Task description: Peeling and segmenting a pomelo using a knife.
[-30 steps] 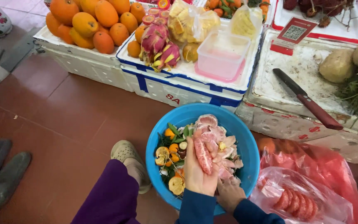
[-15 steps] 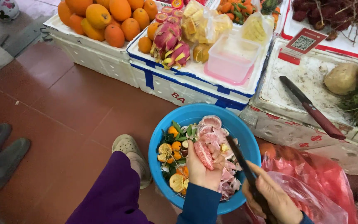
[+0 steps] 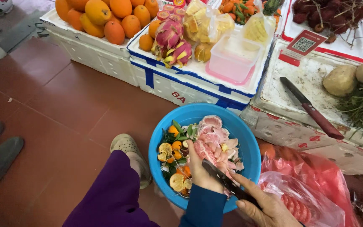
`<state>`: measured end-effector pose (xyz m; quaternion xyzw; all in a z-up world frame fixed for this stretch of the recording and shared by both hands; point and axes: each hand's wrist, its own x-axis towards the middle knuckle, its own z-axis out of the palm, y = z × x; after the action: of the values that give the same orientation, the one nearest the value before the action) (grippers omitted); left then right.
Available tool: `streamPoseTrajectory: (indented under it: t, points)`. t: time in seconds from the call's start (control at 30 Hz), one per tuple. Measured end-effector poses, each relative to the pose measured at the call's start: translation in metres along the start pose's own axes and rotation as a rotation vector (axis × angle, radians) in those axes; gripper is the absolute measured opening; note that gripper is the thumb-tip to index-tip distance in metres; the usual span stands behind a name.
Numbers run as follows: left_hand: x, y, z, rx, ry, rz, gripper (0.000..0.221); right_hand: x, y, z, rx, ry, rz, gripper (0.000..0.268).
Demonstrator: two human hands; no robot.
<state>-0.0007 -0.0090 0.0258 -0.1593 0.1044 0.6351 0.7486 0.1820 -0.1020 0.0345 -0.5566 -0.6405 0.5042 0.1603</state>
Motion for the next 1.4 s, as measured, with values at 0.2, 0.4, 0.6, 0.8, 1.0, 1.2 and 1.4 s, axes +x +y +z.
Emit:
streamPoseTrajectory:
  t: [0.2,0.4,0.6,0.8,1.0,1.2,1.4]
  points:
    - [-0.003,-0.004,0.002,0.001,-0.014,0.013,0.056,-0.001,-0.013,0.006,-0.093,0.188,-0.206,0.074]
    - [-0.007,-0.009,-0.004,0.187,-0.060,0.034,0.062,0.000,-0.051,0.003,-0.146,0.235,-0.263,0.070]
    - [-0.021,-0.017,0.019,0.266,0.099,0.115,0.052,0.005,-0.078,-0.006,-0.229,0.241,-0.331,0.071]
    - [-0.028,-0.015,0.056,0.342,0.150,0.301,0.037,0.005,-0.076,-0.017,-0.239,0.227,-0.459,0.065]
    - [-0.029,-0.017,0.048,0.527,0.032,0.316,0.042,-0.002,-0.044,-0.051,0.377,0.307,-0.015,0.065]
    - [-0.031,-0.013,0.064,0.451,-0.001,0.235,0.049,-0.006,-0.019,-0.056,0.371,0.171,0.033,0.062]
    - [-0.027,-0.014,0.040,0.463,-0.034,0.375,0.058,-0.009,-0.011,-0.004,0.339,0.039,-0.144,0.088]
